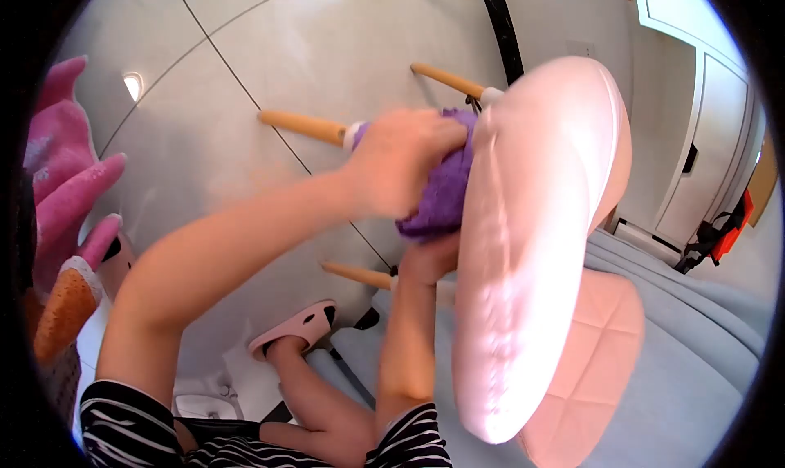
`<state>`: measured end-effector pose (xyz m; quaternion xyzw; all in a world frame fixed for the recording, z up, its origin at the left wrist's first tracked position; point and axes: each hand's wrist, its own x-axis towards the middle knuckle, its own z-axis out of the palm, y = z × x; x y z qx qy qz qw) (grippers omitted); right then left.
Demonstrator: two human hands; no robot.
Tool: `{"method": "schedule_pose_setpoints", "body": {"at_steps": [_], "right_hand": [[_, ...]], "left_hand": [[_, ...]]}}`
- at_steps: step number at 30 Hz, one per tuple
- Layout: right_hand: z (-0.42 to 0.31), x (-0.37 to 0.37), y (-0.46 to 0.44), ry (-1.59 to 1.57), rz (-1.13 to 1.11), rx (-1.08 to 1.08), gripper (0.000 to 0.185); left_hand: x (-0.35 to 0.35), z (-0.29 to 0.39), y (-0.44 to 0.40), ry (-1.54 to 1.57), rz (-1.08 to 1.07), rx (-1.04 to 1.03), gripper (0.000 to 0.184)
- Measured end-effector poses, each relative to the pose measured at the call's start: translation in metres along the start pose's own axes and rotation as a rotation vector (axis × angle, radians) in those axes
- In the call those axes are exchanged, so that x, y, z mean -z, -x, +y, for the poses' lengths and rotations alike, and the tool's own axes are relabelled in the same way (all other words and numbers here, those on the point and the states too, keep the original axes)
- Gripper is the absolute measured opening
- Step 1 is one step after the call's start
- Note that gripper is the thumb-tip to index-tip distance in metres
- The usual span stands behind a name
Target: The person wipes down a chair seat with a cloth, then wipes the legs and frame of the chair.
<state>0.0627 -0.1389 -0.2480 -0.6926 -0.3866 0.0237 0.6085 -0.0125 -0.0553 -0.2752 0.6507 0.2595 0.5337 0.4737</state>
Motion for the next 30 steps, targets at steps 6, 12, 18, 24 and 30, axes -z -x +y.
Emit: {"method": "schedule_pose_setpoints", "body": {"at_steps": [6, 12, 18, 24, 30], "right_hand": [[0.004, 0.026, 0.004, -0.065, -0.016, -0.208, 0.033], [0.008, 0.035, 0.012, -0.119, -0.016, -0.302, 0.032], [-0.012, 0.048, 0.027, -0.144, -0.065, -0.312, 0.031], [-0.039, 0.058, 0.041, -0.163, -0.152, -0.263, 0.03], [-0.064, 0.066, 0.061, -0.125, -0.277, -0.171, 0.03]], "left_hand": [[0.032, 0.027, 0.031, -0.107, 0.079, 0.038, 0.024], [0.047, 0.043, 0.053, -0.165, 0.215, 0.073, 0.019], [0.034, 0.06, 0.076, -0.176, 0.277, 0.147, 0.02], [0.002, 0.081, 0.105, -0.126, 0.264, 0.244, 0.026], [-0.012, 0.1, 0.14, 0.124, 0.105, 0.291, 0.033]]}}
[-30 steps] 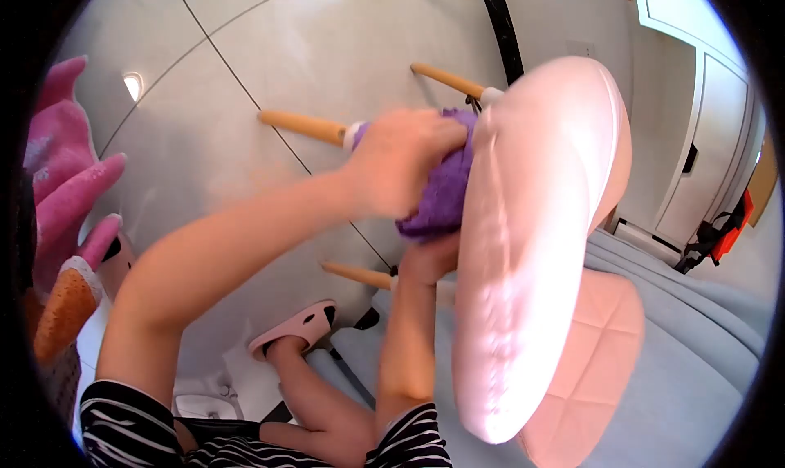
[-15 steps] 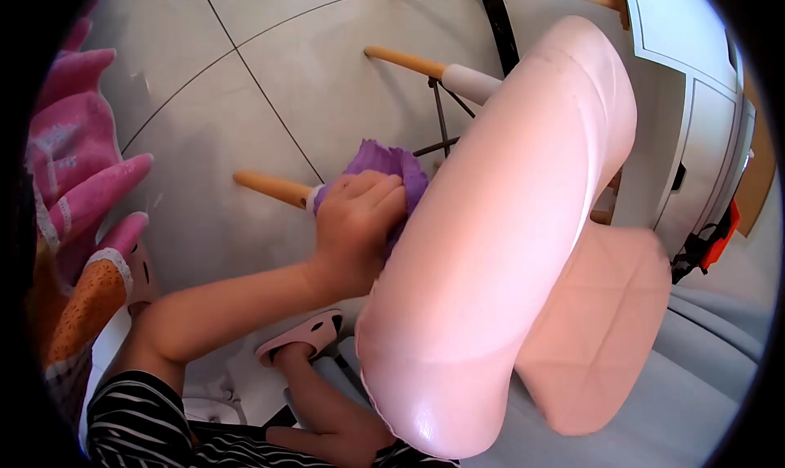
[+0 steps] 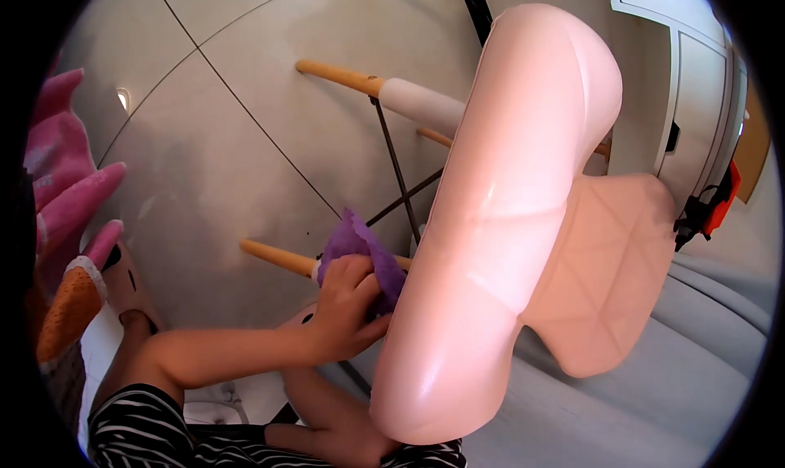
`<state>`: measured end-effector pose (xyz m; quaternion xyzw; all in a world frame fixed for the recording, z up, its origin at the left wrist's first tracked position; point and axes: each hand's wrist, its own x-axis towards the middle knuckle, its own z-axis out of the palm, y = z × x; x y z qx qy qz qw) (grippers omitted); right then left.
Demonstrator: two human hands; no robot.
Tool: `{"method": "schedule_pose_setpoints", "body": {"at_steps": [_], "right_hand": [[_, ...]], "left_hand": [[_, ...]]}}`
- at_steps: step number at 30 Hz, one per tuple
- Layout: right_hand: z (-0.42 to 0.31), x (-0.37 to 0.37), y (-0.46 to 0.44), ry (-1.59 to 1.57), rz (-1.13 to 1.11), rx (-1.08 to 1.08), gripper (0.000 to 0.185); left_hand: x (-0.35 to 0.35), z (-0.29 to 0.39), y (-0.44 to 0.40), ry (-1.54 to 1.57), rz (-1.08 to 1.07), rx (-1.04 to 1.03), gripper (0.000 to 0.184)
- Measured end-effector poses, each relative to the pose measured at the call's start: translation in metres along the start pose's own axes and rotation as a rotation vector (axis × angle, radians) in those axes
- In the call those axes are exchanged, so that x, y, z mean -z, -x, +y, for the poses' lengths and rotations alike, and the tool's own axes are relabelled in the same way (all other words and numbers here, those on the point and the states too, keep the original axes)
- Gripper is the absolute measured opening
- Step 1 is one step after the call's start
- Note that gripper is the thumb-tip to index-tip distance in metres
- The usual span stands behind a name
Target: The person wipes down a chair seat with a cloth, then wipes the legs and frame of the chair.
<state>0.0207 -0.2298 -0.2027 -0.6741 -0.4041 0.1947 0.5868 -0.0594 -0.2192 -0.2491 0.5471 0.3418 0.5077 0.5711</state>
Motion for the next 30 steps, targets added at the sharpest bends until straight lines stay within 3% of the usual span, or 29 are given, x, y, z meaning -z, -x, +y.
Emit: {"method": "schedule_pose_setpoints", "body": {"at_steps": [2, 5, 8, 11, 13, 15, 18, 21, 26, 27, 30], "right_hand": [[-0.009, 0.001, 0.013, 0.047, -0.065, 0.055, 0.03], [-0.023, 0.003, 0.03, 0.139, -0.198, 0.14, 0.03], [-0.033, 0.003, 0.04, 0.208, -0.308, 0.212, 0.03], [-0.038, -0.001, 0.047, 0.231, -0.387, 0.256, 0.031], [-0.036, -0.001, 0.051, 0.229, -0.398, 0.244, 0.031], [-0.034, -0.003, 0.047, 0.187, -0.333, 0.18, 0.031], [-0.023, -0.011, 0.042, 0.049, -0.201, 0.044, 0.031], [-0.012, -0.021, 0.034, -0.117, -0.088, -0.125, 0.032], [-0.015, -0.037, 0.007, -0.362, 0.064, -0.504, 0.034], [-0.016, -0.04, 0.002, -0.406, 0.095, -0.588, 0.034], [-0.02, -0.044, -0.007, -0.576, 0.103, -0.887, 0.034]], "left_hand": [[0.001, -0.002, 0.004, 0.102, -0.051, -0.006, 0.031], [0.0, 0.005, 0.001, 0.419, 0.086, 0.184, 0.021], [0.017, 0.008, -0.035, 0.463, 0.308, 0.305, 0.012], [0.025, -0.017, -0.062, 0.47, 0.327, 0.173, 0.008], [0.031, -0.023, -0.079, 0.418, 0.219, 0.16, 0.008], [0.033, -0.023, -0.097, 0.418, 0.102, 0.174, 0.011], [0.015, -0.038, -0.123, 0.26, 0.071, -0.111, 0.014], [0.009, -0.047, -0.146, 0.1, 0.161, -0.227, 0.014], [-0.001, -0.068, -0.181, -0.11, 0.115, -0.424, 0.019], [0.003, -0.072, -0.189, -0.199, 0.027, -0.425, 0.031], [0.015, -0.065, -0.201, -0.211, -0.249, -0.233, 0.041]]}}
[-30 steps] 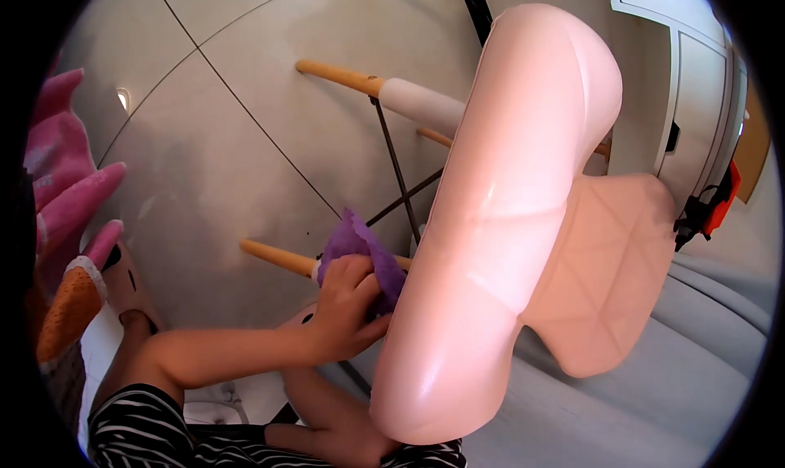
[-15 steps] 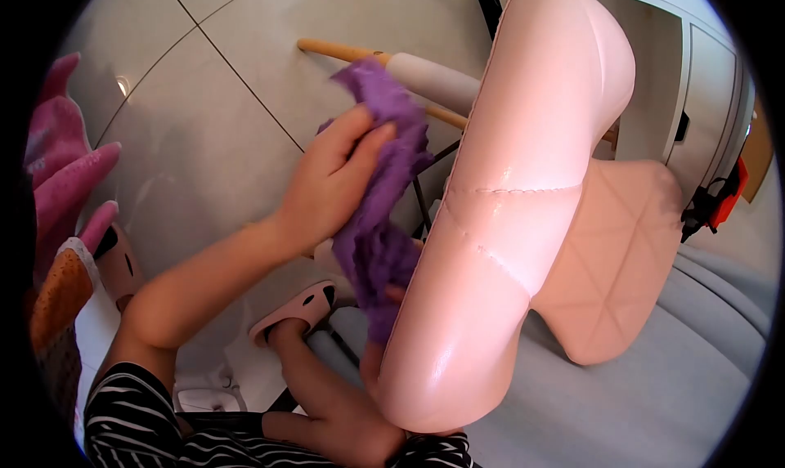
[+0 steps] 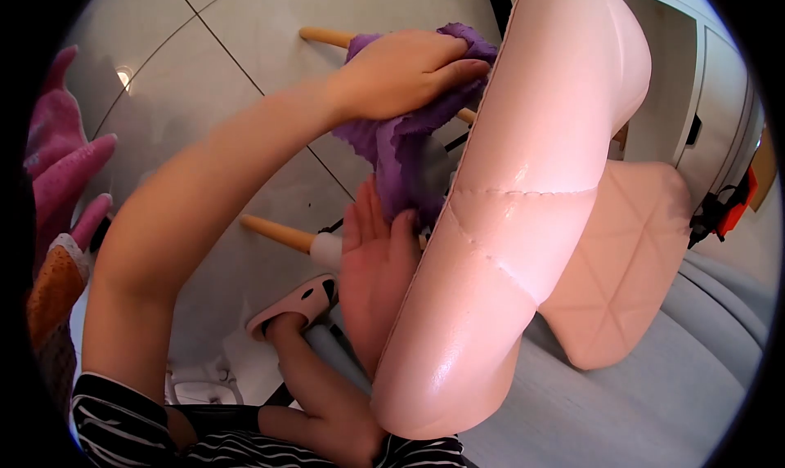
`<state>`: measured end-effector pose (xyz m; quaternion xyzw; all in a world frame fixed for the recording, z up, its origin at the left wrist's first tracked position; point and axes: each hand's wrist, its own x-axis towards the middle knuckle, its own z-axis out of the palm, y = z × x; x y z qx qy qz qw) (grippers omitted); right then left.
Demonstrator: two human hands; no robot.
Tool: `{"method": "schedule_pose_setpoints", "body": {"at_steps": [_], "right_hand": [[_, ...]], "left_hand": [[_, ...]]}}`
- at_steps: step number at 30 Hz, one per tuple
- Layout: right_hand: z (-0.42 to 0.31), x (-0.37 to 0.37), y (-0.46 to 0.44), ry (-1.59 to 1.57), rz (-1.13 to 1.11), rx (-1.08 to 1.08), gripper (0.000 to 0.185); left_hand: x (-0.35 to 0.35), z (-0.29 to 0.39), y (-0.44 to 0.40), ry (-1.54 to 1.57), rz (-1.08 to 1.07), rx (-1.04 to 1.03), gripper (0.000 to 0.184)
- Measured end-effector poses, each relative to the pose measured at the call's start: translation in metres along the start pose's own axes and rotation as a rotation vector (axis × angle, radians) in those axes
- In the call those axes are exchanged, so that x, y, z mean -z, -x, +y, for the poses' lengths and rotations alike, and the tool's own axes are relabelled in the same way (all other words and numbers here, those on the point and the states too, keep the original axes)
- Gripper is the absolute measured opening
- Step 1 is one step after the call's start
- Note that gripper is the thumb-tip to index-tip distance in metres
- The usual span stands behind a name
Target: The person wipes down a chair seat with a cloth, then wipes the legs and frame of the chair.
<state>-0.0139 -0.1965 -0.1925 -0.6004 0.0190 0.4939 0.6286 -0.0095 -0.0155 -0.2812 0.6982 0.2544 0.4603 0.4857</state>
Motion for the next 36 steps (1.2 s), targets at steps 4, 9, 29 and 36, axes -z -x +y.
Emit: {"method": "schedule_pose_setpoints", "body": {"at_steps": [4, 9, 29, 36], "right_hand": [[-0.005, 0.002, -0.011, -0.139, -0.003, -0.161, 0.032], [-0.01, 0.008, -0.011, -0.168, 0.008, -0.155, 0.031], [-0.002, 0.048, 0.003, -0.129, -0.001, -0.018, 0.024], [0.006, 0.051, 0.017, 0.104, 0.14, 0.118, 0.025]], "left_hand": [[0.0, -0.003, -0.002, -0.094, -0.027, -0.021, 0.061], [0.013, 0.007, -0.004, -0.049, -0.152, 0.026, 0.064], [0.001, 0.019, 0.026, -0.129, -0.005, 0.033, 0.065], [0.006, 0.023, 0.049, -0.116, 0.153, -0.035, 0.055]]}}
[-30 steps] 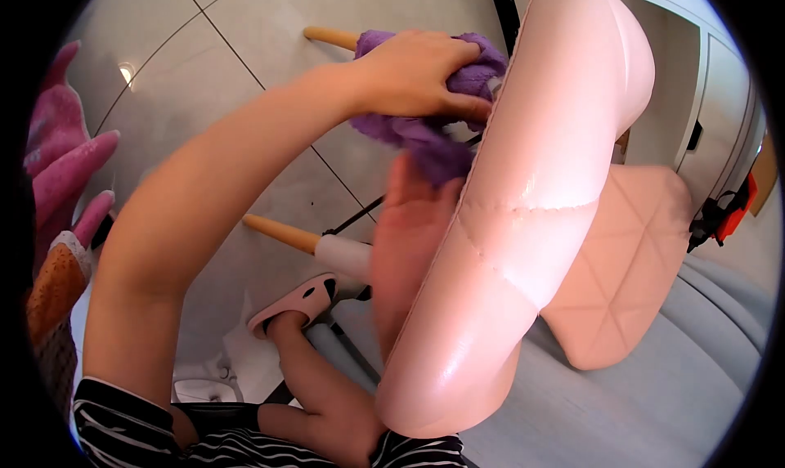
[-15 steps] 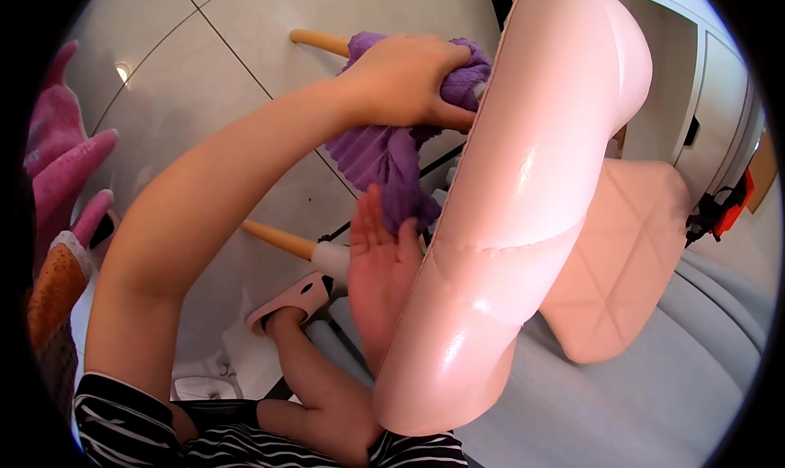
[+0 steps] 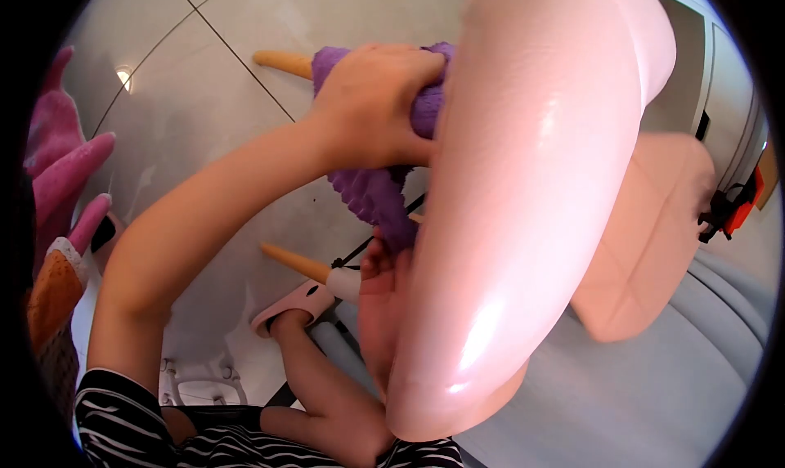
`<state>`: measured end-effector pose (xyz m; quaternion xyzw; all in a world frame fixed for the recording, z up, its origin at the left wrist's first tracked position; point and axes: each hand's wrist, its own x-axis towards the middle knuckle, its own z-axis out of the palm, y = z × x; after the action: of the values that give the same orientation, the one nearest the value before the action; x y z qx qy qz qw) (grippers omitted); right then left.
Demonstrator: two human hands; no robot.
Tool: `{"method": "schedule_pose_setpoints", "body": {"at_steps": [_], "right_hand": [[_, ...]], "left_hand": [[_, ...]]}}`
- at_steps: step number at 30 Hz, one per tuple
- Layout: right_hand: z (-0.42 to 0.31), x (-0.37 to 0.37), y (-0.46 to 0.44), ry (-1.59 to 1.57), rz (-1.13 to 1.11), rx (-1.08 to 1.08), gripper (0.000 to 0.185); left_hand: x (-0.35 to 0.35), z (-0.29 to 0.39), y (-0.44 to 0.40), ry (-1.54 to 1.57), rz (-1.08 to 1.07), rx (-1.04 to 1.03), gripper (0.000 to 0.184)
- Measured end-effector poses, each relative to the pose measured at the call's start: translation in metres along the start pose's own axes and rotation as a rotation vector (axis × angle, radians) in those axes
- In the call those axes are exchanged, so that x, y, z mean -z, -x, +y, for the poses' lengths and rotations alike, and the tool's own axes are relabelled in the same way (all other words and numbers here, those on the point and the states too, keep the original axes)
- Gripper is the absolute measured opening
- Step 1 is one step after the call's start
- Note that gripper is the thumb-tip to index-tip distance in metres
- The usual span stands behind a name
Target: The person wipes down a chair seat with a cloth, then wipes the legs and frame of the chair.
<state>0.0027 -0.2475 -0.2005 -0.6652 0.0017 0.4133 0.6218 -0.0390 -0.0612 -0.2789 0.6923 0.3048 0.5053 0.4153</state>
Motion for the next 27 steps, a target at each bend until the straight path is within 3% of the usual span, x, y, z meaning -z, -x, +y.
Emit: {"method": "schedule_pose_setpoints", "body": {"at_steps": [7, 14, 18, 22, 23, 27], "right_hand": [[0.011, 0.039, -0.005, 0.214, -0.095, 0.08, 0.023], [-0.004, 0.087, -0.023, 0.3, -0.089, 0.166, 0.017], [-0.006, 0.089, -0.025, 0.317, -0.112, 0.141, 0.017], [0.003, 0.081, -0.006, 0.304, -0.07, 0.168, 0.021], [0.005, 0.074, 0.003, 0.292, -0.063, 0.179, 0.022], [0.005, 0.055, 0.035, 0.249, -0.129, 0.213, 0.028]], "left_hand": [[0.017, 0.013, 0.028, -0.103, 0.233, -0.035, 0.051], [-0.006, 0.029, 0.05, -0.09, 0.176, 0.043, 0.052], [-0.007, 0.021, 0.055, -0.048, 0.178, -0.017, 0.054], [0.0, 0.011, 0.072, 0.115, 0.297, -0.017, 0.034], [0.008, 0.013, 0.083, 0.16, 0.255, 0.046, 0.024], [0.015, 0.03, 0.142, 0.416, 0.327, 0.252, 0.027]]}}
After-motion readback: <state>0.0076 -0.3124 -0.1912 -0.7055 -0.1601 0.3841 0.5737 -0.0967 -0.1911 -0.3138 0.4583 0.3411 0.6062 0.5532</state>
